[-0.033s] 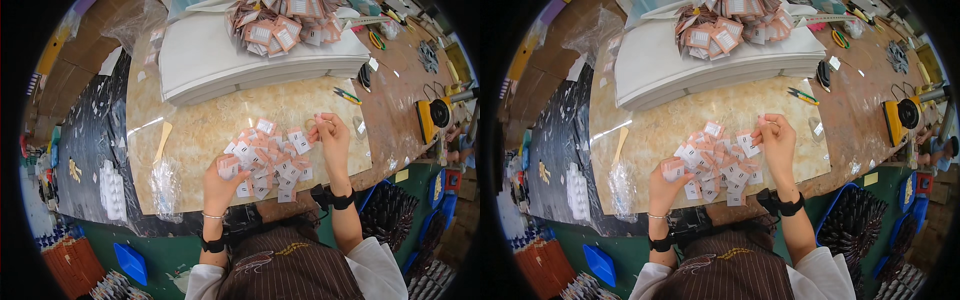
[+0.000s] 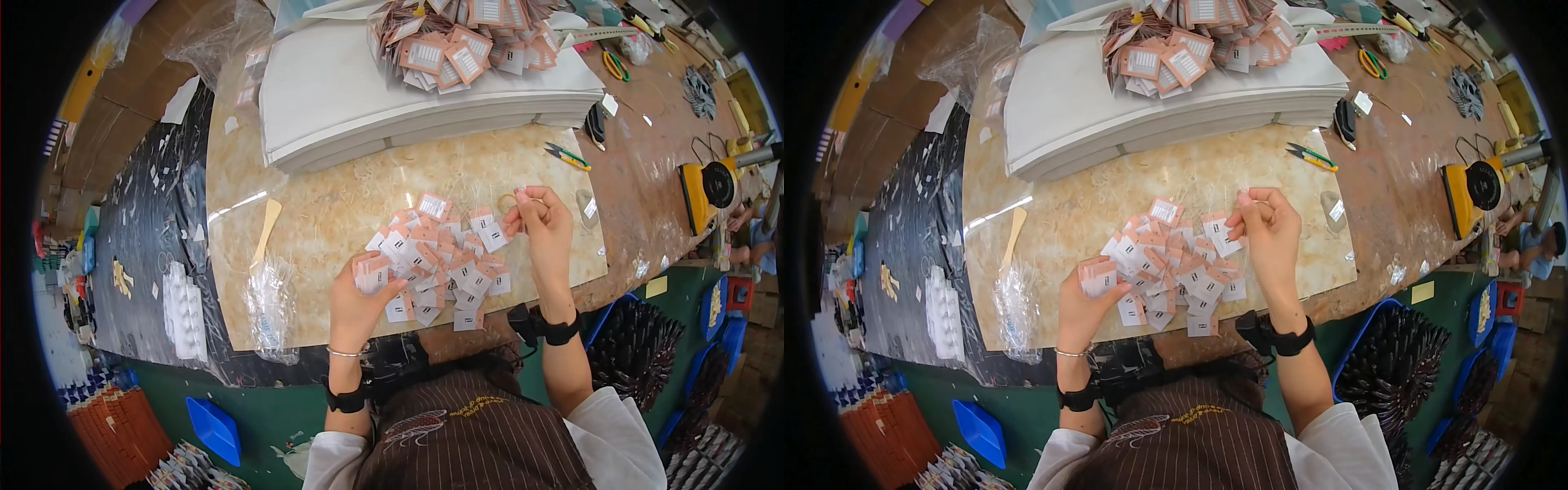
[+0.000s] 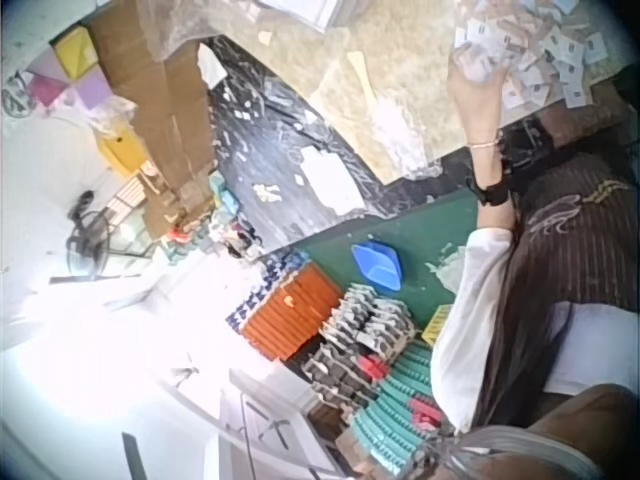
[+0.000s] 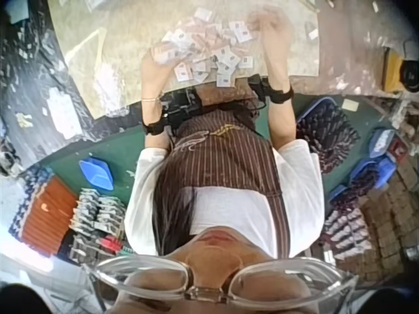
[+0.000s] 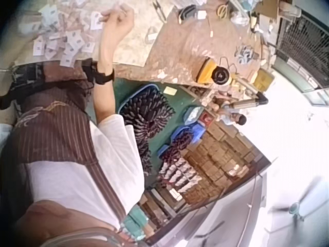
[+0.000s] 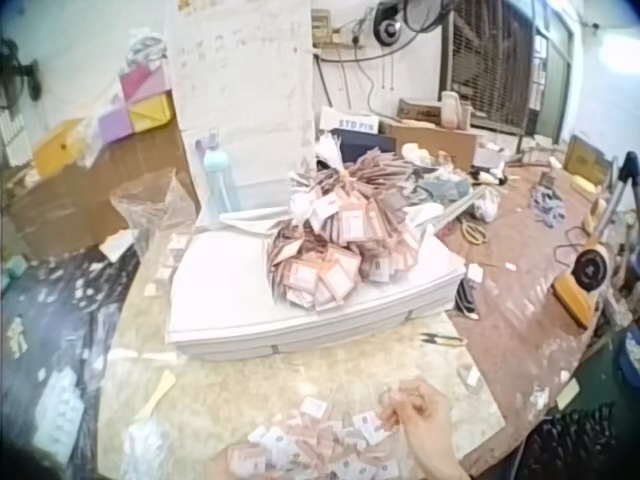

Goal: Sorting through small printed tags and bundling them together with a rubber band.

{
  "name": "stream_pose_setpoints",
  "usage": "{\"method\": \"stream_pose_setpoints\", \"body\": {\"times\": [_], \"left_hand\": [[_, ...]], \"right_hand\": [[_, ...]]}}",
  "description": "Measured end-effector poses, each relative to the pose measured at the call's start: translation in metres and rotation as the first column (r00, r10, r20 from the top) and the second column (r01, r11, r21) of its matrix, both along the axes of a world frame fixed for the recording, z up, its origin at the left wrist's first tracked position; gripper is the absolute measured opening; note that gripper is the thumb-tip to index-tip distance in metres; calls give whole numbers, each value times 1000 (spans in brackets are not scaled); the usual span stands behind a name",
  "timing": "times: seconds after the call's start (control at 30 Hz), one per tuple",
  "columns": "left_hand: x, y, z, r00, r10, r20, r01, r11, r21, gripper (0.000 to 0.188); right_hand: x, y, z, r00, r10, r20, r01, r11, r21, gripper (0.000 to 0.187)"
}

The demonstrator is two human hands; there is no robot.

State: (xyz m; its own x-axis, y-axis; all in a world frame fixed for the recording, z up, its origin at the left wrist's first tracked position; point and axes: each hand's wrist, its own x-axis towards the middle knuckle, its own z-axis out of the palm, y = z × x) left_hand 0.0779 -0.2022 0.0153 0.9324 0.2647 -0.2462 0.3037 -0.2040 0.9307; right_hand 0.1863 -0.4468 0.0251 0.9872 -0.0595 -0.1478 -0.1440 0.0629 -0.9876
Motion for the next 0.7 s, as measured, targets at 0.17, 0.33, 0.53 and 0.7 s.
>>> {"method": "stream_pose_setpoints", "body": {"times": [0.17,0.33,0.53,0.7], "left_hand": [[-6,12,4,983,140,-118,-169,944,-284,32],[2,1,39,974,215,67,-206,971,-122,32],[3,-36,83,968,236,88,-179,889,-421,29],[1,-44,84,957,257,132,-178,884,-432,27]], "right_hand": [[-30,16,33,976,207,-72,-191,964,183,10],[-52,31,53,902,418,-112,-364,873,325,8],[-66,52,71,854,513,-88,-453,814,363,9],[-72,56,76,881,472,-42,-440,848,296,9]]}}
